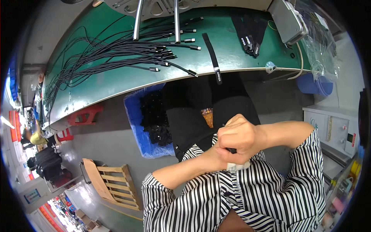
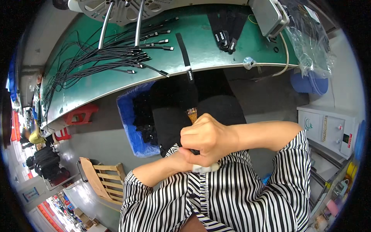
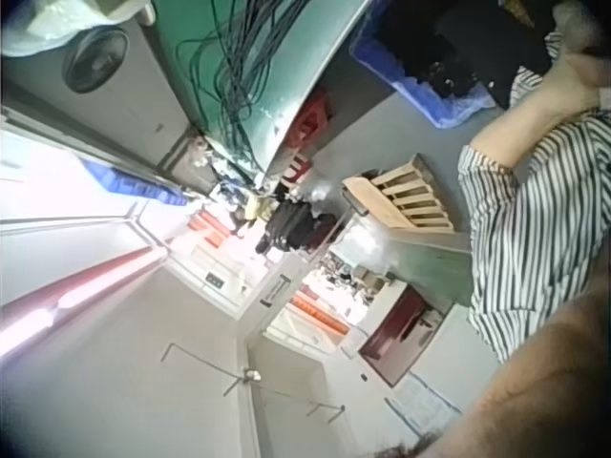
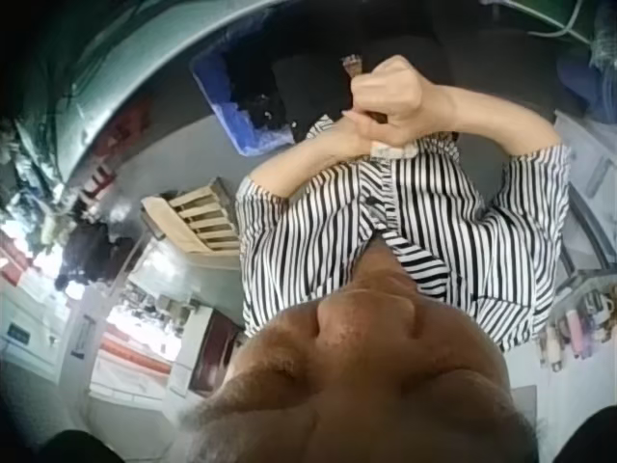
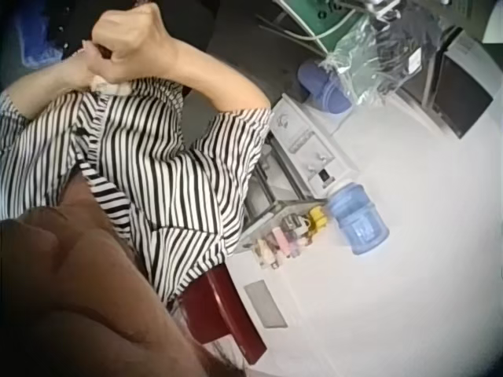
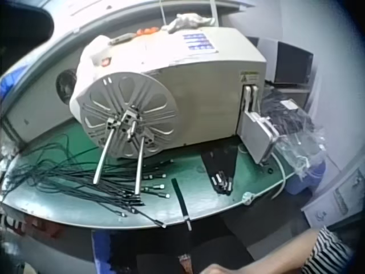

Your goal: Winding electrical cables using a workstation machine and then manually bundling them.

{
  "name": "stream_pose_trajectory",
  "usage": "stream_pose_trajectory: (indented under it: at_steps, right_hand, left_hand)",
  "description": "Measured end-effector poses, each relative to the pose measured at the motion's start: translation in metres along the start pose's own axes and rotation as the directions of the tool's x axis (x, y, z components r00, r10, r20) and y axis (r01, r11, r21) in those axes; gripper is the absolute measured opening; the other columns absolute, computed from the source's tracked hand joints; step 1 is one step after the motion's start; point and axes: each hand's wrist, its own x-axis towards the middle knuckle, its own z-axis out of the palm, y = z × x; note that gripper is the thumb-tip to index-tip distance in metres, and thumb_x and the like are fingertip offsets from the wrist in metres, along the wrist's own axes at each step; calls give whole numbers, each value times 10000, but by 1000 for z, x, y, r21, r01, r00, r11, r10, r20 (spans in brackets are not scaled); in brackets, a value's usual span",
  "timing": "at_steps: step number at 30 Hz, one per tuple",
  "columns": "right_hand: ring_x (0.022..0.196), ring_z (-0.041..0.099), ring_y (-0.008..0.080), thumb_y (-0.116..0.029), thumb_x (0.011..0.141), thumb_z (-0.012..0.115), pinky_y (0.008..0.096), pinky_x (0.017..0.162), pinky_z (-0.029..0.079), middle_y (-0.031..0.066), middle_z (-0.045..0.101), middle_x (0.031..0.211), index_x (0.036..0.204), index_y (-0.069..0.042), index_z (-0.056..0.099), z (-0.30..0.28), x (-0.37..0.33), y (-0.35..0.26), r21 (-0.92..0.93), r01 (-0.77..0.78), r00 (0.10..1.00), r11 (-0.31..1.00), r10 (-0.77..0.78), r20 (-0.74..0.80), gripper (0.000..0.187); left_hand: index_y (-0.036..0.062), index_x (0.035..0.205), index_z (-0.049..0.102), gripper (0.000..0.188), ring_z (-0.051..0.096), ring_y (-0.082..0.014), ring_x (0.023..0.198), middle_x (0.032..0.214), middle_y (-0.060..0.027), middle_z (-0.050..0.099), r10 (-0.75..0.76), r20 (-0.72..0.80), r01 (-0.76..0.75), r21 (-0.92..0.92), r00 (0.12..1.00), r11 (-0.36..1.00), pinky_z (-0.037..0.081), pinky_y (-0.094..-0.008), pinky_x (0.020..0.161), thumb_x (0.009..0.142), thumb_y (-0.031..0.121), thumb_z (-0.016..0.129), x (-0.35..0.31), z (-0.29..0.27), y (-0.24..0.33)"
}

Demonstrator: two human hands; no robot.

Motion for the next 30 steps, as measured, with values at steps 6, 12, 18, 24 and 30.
stream_pose_trajectory:
  at_steps: [6, 12, 18, 24, 30]
  right_hand:
    - [360, 421, 160, 38, 616, 634, 255, 341, 310, 47, 456, 505, 562, -34, 476, -11, 18, -1, 97, 163, 986, 982, -160, -34, 182]
    - [388, 409, 195, -81, 716, 689, 300, 343, 296, 54, 403, 530, 562, -45, 457, -10, 29, 13, 54, 180, 982, 982, -176, -73, 281]
    - [547, 537, 103, -216, 775, 741, 242, 511, 443, 63, 604, 723, 927, 21, 629, -44, 47, 7, 101, -558, 828, 823, 561, 1, 303]
    - [550, 601, 279, -114, 791, 654, 376, 490, 473, 109, 589, 679, 743, -13, 602, -31, 17, 16, -336, -291, 947, 896, 320, 35, 123]
    - [586, 616, 269, -66, 700, 607, 368, 448, 477, 131, 553, 663, 783, 17, 534, -16, 14, -13, -572, -40, 916, 819, 258, 306, 139]
  left_hand:
    - [46, 1175, 523, 487, 524, -170, 1123, 1170, -96, 548, -21, 235, 35, -57, 972, 998, 460, -333, 892, 741, 124, 730, 5, -16, 11]
    - [57, 1144, 560, 366, 560, -152, 1056, 1122, -67, 566, -12, -161, -26, -233, 987, 972, 482, -333, 849, 805, 112, 685, 0, 3, -11]
    - [72, 984, 504, 340, 527, -87, 686, 837, -4, 527, 189, -444, -393, -427, 876, 814, 427, -214, 560, 719, 28, 712, 16, -31, 30]
    - [28, 830, 587, 155, 515, -76, 592, 728, 14, 558, 81, -577, -261, -236, 813, 936, 396, -237, 487, 726, 24, 702, 15, -55, 32]
    - [-8, 831, 655, 234, 667, -300, 695, 683, -157, 656, 191, -650, 363, 616, 735, 699, 514, -370, 607, 674, 163, 683, 28, -77, 30]
